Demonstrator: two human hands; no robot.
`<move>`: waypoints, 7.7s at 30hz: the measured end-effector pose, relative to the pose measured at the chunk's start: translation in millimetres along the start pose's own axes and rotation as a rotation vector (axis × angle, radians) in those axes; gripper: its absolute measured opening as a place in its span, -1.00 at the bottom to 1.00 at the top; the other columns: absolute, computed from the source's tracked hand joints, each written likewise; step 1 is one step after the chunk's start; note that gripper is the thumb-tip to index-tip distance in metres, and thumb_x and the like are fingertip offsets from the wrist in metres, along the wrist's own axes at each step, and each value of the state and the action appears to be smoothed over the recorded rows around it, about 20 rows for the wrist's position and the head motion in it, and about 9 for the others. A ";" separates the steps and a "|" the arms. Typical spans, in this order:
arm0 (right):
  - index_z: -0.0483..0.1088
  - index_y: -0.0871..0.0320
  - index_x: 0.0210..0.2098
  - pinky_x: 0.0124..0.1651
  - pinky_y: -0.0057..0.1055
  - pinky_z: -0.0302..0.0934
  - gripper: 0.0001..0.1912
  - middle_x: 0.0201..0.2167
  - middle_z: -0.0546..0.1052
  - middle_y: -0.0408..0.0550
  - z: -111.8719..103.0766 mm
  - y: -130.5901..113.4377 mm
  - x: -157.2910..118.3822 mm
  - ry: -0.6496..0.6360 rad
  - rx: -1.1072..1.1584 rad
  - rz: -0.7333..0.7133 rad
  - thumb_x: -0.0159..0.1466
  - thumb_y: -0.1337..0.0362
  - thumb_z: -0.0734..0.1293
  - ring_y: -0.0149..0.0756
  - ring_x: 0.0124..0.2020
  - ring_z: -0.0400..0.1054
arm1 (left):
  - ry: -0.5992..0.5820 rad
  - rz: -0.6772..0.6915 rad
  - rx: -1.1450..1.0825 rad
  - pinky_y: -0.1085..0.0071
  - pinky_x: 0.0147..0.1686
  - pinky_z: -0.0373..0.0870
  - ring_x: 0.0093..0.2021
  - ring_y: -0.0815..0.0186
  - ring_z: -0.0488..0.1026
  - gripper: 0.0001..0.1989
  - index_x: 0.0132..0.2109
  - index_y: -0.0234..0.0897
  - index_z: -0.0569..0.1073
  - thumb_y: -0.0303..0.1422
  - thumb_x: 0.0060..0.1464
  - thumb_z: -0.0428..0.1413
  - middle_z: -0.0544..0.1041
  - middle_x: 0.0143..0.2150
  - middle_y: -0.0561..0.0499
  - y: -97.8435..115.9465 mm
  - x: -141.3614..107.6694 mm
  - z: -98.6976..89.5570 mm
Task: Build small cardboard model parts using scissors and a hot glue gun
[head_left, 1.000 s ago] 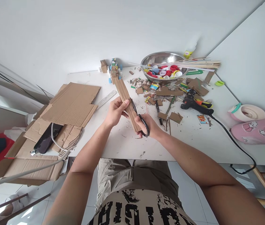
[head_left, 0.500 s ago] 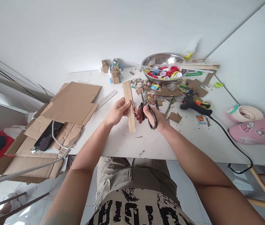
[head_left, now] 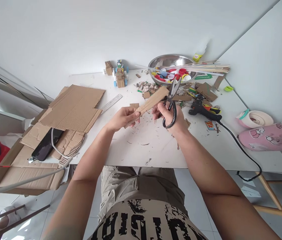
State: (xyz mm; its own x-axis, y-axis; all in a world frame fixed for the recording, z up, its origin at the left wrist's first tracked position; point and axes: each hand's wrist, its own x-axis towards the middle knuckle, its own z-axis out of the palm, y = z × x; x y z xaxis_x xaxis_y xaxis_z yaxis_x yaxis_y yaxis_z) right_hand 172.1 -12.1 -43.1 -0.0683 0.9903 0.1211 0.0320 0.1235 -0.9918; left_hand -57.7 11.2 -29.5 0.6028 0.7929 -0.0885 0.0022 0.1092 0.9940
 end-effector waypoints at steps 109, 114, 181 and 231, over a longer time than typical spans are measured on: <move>0.16 -0.02 -0.72 -0.53 -0.30 0.07 -0.22 -0.78 0.26 -0.14 19.8 -24.8 -14.6 -0.484 -0.546 0.238 0.15 -0.48 0.46 -0.29 -0.67 0.24 | -0.222 -0.140 -0.250 0.53 -0.72 0.34 0.02 -0.05 0.80 -0.27 0.27 -0.31 0.62 -0.21 -0.05 0.51 0.50 0.52 -0.45 -9.4 -6.5 -4.7; 0.17 -0.02 -0.71 -0.58 -0.33 0.06 -0.22 -0.81 0.24 -0.18 20.8 -23.5 -13.7 -0.492 -0.513 0.274 0.09 -0.50 0.48 -0.34 -0.72 0.18 | -0.264 -0.132 -0.201 0.55 -0.68 0.37 -0.02 0.06 0.78 -0.34 0.19 -0.28 0.65 -0.13 -0.04 0.52 0.55 0.48 -0.43 -10.5 -4.9 -6.8; 0.14 -0.03 -0.68 -0.59 -0.31 0.02 -0.11 -0.74 0.21 -0.20 23.9 -30.9 -28.2 -0.385 -0.271 0.039 -0.06 -0.69 0.45 -0.35 -0.66 0.12 | -0.112 0.299 0.041 0.21 0.12 0.64 0.09 0.09 0.73 -0.47 -0.13 -0.18 0.75 0.03 -0.13 0.64 0.79 -0.02 -0.13 -2.7 -2.2 -17.6; 0.29 -0.02 -0.46 -0.59 -0.32 0.34 -0.38 -0.53 0.55 -0.15 9.8 -2.8 -4.4 0.183 0.056 0.022 0.06 -0.35 0.57 -0.34 -0.65 0.37 | 0.106 0.334 0.178 0.40 -0.37 0.49 -0.27 0.26 0.68 -0.30 -0.25 -0.10 0.17 0.29 0.17 0.36 0.53 -0.27 0.05 -35.1 -1.3 18.2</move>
State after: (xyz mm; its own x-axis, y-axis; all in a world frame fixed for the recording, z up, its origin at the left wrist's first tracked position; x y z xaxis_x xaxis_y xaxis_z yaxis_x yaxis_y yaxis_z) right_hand 162.6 -17.5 -41.2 0.1147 0.9884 0.0995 -0.0241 0.1029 -0.9944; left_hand -44.1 -4.5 -63.1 0.5085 0.8255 0.2450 -0.0361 -0.2638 0.9639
